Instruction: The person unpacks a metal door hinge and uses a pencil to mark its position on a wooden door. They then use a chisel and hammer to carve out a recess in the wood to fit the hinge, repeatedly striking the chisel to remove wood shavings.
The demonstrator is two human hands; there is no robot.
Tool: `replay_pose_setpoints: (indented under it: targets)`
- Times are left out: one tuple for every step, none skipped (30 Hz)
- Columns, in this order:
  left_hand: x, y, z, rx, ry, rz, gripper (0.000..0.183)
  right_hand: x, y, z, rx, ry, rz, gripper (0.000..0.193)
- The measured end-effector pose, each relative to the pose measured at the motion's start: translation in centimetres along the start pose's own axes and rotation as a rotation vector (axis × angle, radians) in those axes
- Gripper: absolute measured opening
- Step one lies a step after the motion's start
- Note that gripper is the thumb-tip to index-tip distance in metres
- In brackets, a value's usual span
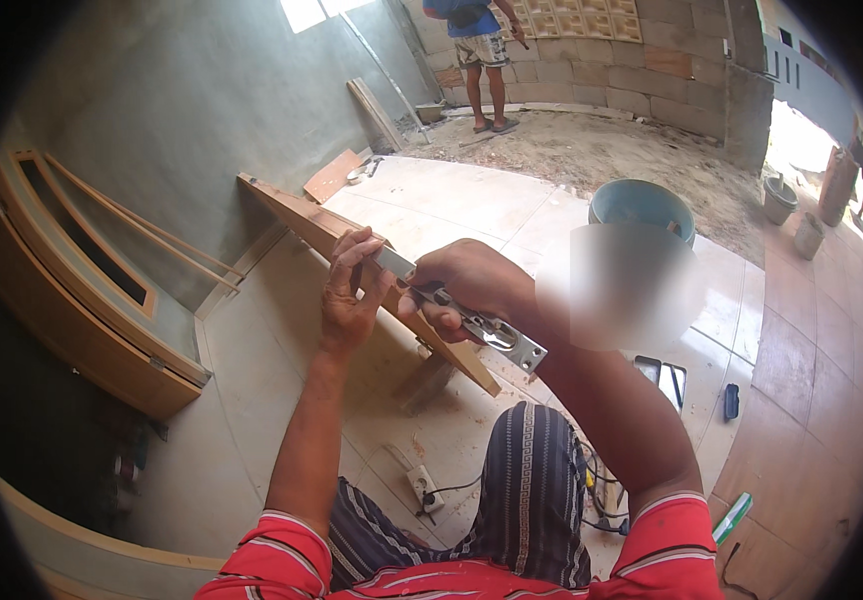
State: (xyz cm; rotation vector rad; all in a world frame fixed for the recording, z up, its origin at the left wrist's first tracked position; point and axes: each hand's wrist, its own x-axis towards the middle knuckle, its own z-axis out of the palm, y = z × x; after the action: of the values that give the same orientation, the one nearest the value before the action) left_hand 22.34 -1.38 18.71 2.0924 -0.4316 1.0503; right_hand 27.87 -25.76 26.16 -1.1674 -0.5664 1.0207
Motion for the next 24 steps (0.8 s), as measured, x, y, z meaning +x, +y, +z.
replay_pose_setpoints:
  targets:
    - [-0.1, 0.2, 0.0, 0.015, 0.006, -0.002, 0.041, 0.0, 0.0, 0.2, 0.044, -0.002, -0.005, 0.039]
    - [-0.1, 0.3, 0.4, 0.019, 0.011, -0.001, 0.041, 0.2, 0.1, -0.6, 0.063, -0.063, -0.037, 0.027]
    - [0.0, 0.4, 0.6, 0.023, 0.016, -0.001, 0.041, 0.0, 0.1, -0.9, 0.059, -0.058, -0.029, 0.027]
    - [0.1, 0.0, 0.9, 0.018, 0.026, -0.019, 0.041, 0.0, -0.1, -1.1, 0.048, -0.06, -0.035, 0.026]
    - [0.0, 0.0, 0.9, 0.007, 0.024, -0.027, 0.042, 0.1, 0.2, -1.2, 0.044, -0.074, -0.031, 0.026]
    - [0.0, 0.0, 0.8, -0.005, 0.022, -0.035, 0.043, 0.3, 0.3, -1.2, 0.038, -0.071, -0.032, 0.026]
    - [0.0, 0.0, 0.8, -0.018, 0.019, -0.043, 0.044, 0.3, 0.2, -1.1, 0.031, -0.068, -0.033, 0.026]
    - [-0.1, 0.1, 0.9, -0.042, 0.028, -0.059, 0.044, 0.3, 0.1, -1.0, 0.025, -0.066, -0.037, 0.025]
    - [-0.2, 0.2, 1.0, -0.066, 0.036, -0.075, 0.045, 0.2, 0.1, -0.9, 0.041, -0.053, -0.037, 0.025]
    - [-0.1, 0.2, 1.1, -0.091, 0.045, -0.091, 0.046, 0.2, 0.0, -0.8, 0.057, -0.04, -0.037, 0.025]
    - [0.0, 0.3, 1.1, -0.046, 0.038, -0.066, 0.046, 0.2, 0.0, -0.8, 0.073, -0.027, -0.037, 0.025]
    - [0.2, 0.5, 1.2, -0.001, 0.03, -0.041, 0.047, 0.2, 0.0, -1.1, 0.09, -0.054, -0.027, 0.024]
    - [0.3, 0.5, 1.3, 0.044, 0.022, -0.016, 0.047, 0.3, 0.1, -1.2, 0.124, -0.051, -0.022, 0.024]
    - [0.2, 0.4, 1.5, 0.054, 0.03, -0.016, 0.046, 0.3, 0.1, -1.3, 0.156, -0.047, -0.016, 0.024]
    - [0.2, 0.2, 1.6, 0.064, 0.037, -0.016, 0.046, 0.4, 0.2, -1.5, 0.188, -0.043, -0.01, 0.023]
    - [0.2, 0.1, 1.7, 0.074, 0.044, -0.015, 0.046, 0.4, 0.1, -1.6, 0.176, -0.048, -0.024, 0.023]
    - [0.2, -0.2, 1.8, 0.068, 0.041, -0.018, 0.045, 0.4, 0.2, -1.6, 0.163, -0.051, -0.036, 0.023]
    - [0.2, -0.4, 2.0, 0.062, 0.039, -0.021, 0.045, 0.4, 0.2, -1.8, 0.151, -0.054, -0.048, 0.023]
    - [0.3, -0.7, 2.1, 0.056, 0.036, -0.024, 0.044, 0.4, 0.0, -1.9, 0.155, -0.049, -0.047, 0.023]
    - [0.4, -0.7, 2.3, 0.038, 0.039, -0.034, 0.044, 0.3, -0.2, -1.9, 0.16, -0.046, -0.044, 0.023]
    - [0.6, -0.4, 2.6, 0.019, 0.041, -0.045, 0.044, 0.3, -0.4, -2.1, 0.164, -0.042, -0.042, 0.023]
    - [0.7, -0.3, 2.9, 0.0, 0.043, -0.055, 0.044, 0.4, -0.4, -2.3, 0.178, -0.044, -0.028, 0.023]
    - [0.7, -0.3, 2.9, -0.011, 0.047, -0.055, 0.044, 0.4, -0.6, -2.5, 0.189, -0.05, -0.015, 0.023]
    - [0.7, -0.3, 3.0, -0.022, 0.05, -0.055, 0.044, 0.5, -0.6, -2.7, 0.2, -0.056, -0.001, 0.023]
